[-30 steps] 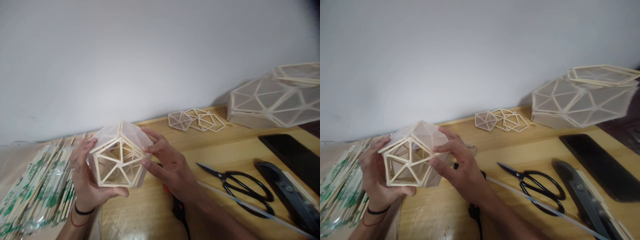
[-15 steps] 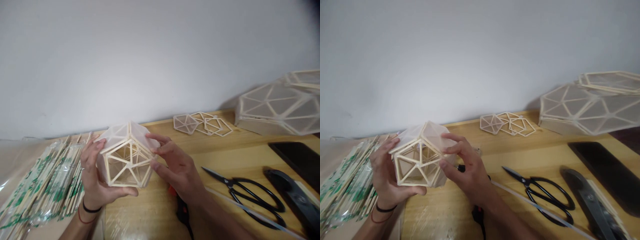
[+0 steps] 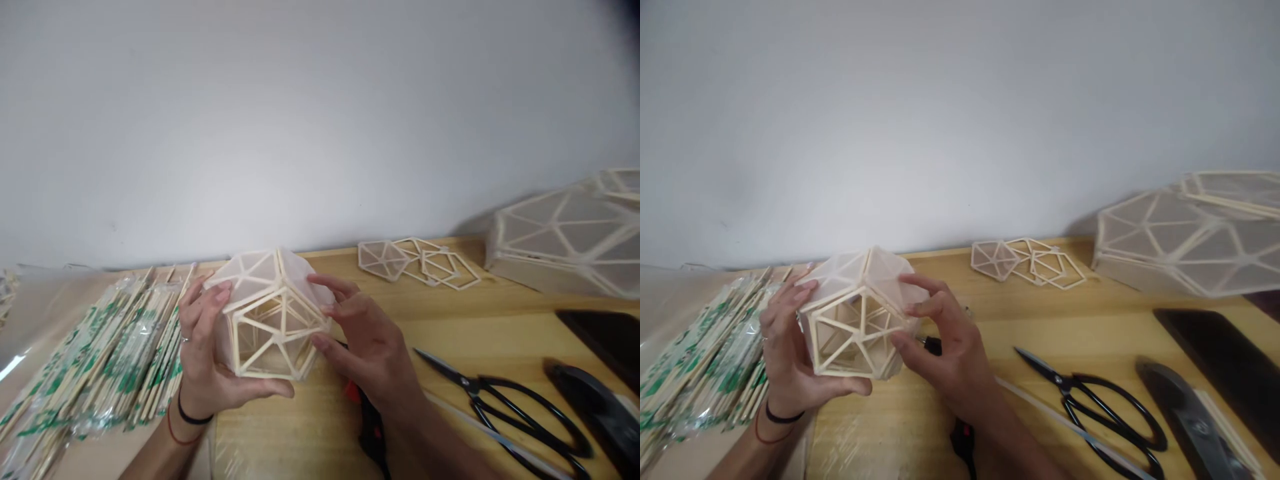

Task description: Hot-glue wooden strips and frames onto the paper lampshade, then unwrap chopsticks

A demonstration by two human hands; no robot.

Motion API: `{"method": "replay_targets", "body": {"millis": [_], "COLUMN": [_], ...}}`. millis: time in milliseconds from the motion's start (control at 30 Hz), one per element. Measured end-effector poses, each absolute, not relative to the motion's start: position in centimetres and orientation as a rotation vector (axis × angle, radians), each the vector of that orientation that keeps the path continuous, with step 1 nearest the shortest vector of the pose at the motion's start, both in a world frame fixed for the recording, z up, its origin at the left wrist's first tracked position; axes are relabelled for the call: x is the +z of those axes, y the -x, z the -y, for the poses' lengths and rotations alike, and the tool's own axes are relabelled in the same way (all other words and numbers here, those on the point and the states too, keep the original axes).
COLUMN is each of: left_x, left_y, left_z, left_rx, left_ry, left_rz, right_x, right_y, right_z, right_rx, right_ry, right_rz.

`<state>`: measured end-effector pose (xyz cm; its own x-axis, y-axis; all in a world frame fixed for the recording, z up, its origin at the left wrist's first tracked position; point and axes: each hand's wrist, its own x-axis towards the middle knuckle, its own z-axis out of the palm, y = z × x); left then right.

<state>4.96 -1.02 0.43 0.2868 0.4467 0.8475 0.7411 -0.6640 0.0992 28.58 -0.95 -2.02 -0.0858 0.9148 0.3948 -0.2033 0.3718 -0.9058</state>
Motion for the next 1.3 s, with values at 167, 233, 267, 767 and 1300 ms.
{"method": "replay_targets", "body": {"millis": [167,233,267,767,1300], "left_x": [0.2,0.1,0.1,-0.4,-0.1], "left_y": [-4.8,-4.8,-4.8,-4.8,-5.5], "left_z": [0.9,0.9,0.8,1.1,1.2], "left_rx": [-1.337,-1.336,-1.34,-1.41,-1.423], "left_ry": [2.263,2.271,2.271,2.289,2.268], "left_rz": [1.068,1.059,1.055,1.073,1.126], "right_x": [-2.1,-2.1,-2.1,-1.5,-1.2], "right_y": [-28.3,-28.1,-28.1,-27.5,-27.6], "right_z": [1.1,1.2,1.3,1.9,1.8], "right_rx": [1.033,1.019,1.014,0.997,1.031], "right_ry": [0.728,0.729,0.727,0.755,0.749], "right_rz": [1.367,1.375,1.374,1.259,1.214]}}
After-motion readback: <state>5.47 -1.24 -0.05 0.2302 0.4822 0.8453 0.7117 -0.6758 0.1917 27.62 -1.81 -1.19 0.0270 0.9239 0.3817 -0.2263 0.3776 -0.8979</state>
